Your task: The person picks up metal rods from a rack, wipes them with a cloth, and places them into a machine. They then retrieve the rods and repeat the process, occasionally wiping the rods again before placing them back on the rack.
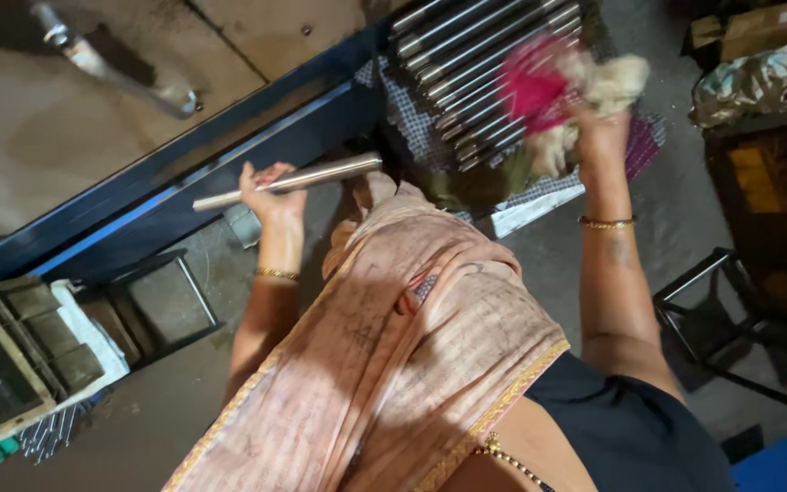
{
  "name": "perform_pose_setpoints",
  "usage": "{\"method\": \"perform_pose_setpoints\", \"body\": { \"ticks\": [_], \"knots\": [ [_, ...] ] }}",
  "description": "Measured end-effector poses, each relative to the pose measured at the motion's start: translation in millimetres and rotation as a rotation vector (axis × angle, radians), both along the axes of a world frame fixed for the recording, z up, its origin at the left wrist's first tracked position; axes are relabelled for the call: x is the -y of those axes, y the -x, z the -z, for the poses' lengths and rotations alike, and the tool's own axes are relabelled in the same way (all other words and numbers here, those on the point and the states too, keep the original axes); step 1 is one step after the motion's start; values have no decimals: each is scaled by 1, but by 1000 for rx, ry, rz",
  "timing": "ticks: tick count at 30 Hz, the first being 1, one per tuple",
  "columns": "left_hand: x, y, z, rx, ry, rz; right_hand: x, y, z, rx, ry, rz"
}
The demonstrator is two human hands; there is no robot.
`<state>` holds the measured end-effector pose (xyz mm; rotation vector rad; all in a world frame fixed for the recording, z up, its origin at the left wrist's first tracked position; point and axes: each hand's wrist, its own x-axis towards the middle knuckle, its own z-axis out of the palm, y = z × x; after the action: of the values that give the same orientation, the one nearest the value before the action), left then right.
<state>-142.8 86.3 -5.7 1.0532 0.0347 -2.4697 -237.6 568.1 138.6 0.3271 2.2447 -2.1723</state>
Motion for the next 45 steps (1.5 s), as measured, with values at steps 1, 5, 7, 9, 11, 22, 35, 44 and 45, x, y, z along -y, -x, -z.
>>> {"method": "perform_pose_setpoints", "body": {
  "ticks": [1,5,7,9,11,22,35,44,45],
  "knots": [
    [2,0,3,28,-24,-16,-16,12,8,-111,79,148],
    [-14,4,10,178,-65,-38,-33,66,54,-230,199,380],
    [-28,10,10,194,-50,7,-20,93,78,-277,1,345],
    [-38,15,10,160,-24,80,-6,100,94,-338,-435,154],
    [-43,19,10,202,-53,99,-10,85,111,-329,-1047,-22],
    [-49,22,-7,228,24,111,-38,40,146,152,-813,181],
    [-117,64,-157,-470,462,369,-4,38,127,-72,430,397],
    [-38,49,-275,-781,532,76,11,-16,-5,-543,-40,-380],
    [-27,43,-282,-816,546,54,13,-18,-18,-591,-201,-410]
  ]
}}
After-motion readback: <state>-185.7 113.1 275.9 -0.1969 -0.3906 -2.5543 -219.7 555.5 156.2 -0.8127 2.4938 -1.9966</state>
